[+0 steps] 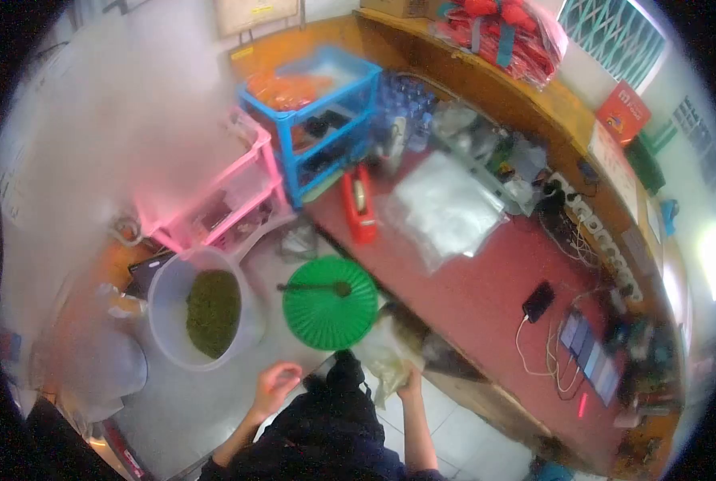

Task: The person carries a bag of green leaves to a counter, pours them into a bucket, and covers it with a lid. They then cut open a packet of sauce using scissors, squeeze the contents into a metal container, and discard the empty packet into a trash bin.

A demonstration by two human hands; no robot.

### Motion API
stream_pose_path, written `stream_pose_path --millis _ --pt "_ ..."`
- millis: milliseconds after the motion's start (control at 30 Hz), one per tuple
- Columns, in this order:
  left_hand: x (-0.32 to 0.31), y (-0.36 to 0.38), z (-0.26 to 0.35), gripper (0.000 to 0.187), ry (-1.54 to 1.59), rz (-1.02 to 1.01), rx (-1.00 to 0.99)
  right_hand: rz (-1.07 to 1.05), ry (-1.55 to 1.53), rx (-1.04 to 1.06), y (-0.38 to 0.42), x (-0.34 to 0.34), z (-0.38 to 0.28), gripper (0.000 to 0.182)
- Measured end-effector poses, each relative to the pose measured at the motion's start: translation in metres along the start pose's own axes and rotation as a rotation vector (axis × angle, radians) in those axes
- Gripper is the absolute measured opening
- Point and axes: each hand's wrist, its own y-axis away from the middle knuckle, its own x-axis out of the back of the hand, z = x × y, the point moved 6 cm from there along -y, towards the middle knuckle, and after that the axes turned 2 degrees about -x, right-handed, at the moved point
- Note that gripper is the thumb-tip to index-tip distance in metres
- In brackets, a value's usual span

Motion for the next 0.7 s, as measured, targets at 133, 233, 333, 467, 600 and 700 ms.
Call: stream_pose_path --millis 133,233,333,467,600,700 --pt "-0.009 -0.038 -0.029 0.021 -0.163 0.033 0.014 0.202 -0.121 0.006 -0.087 0.081 -0.013 0.032" --pt "-0.012 -0.078 -0.037 0.031 -0.643 0.086 -0.099 0.521 0.083 0.356 -0.153 0.070 -0.050 0.033" --pt "-0.008 -0.131 -0.054 0.037 -0.821 0.169 -0.034 0.669 0.430 0.405 -0.228 0.046 -0.061 0.033" --pt "-0.014 -0.189 -0.072 0.035 -1.133 0.265 -0.210 0.670 0.852 0.293 -0.304 0.045 -0.049 0.033" --pt "-0.022 -0.213 -0.091 0.026 -1.210 0.293 -0.240 0.579 1.181 0.197 -0.336 0.058 -0.042 0.034" --pt "-0.029 -0.210 -0.096 0.018 -1.246 0.190 -0.188 0.459 1.287 0.128 -0.323 0.061 -0.039 0.034"
